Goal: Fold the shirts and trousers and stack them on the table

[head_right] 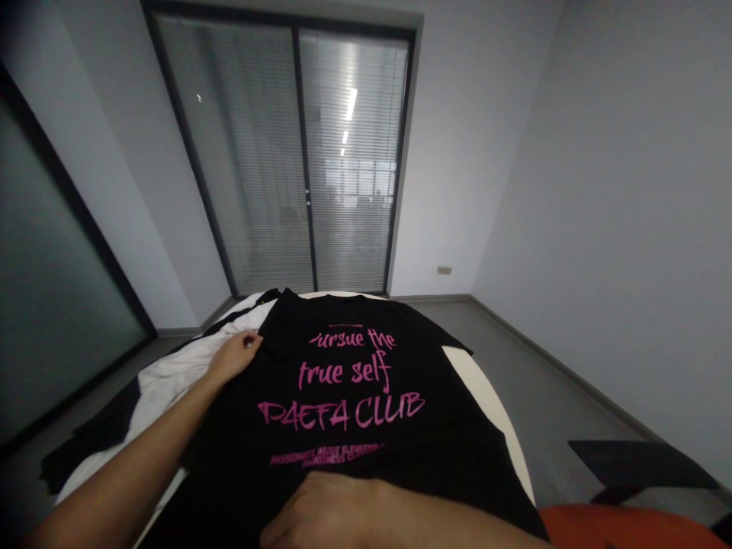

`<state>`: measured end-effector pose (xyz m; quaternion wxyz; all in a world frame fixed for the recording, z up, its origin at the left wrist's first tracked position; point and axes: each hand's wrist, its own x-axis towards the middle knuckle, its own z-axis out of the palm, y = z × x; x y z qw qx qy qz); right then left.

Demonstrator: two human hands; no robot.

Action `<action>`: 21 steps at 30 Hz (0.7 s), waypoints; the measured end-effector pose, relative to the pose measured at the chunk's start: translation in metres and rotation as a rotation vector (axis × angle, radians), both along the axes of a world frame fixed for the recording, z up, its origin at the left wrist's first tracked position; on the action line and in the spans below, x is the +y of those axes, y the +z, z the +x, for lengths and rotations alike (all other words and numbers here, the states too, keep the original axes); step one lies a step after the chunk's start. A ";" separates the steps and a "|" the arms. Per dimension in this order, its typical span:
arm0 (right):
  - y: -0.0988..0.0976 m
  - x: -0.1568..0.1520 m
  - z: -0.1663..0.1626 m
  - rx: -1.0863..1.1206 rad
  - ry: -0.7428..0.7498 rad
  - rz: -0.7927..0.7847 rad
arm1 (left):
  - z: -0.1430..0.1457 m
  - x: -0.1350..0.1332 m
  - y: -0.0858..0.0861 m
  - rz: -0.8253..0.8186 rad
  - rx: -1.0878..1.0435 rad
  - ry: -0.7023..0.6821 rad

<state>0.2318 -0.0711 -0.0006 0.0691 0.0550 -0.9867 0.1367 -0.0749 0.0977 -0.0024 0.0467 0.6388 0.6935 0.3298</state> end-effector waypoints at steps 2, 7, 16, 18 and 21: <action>-0.002 -0.004 0.000 0.028 0.024 0.018 | 0.000 0.002 0.002 -0.014 0.010 -0.006; -0.007 -0.010 -0.024 0.124 -0.020 0.119 | 0.000 0.001 0.002 -0.041 0.033 -0.027; 0.016 -0.018 -0.106 0.159 -0.179 0.303 | -0.008 0.001 0.004 -0.089 -0.026 -0.100; 0.017 -0.016 -0.115 0.148 -0.211 0.303 | -0.013 0.003 0.006 -0.111 -0.058 -0.137; 0.012 -0.014 -0.126 0.122 -0.180 0.318 | -0.021 0.005 0.010 -0.140 -0.108 -0.193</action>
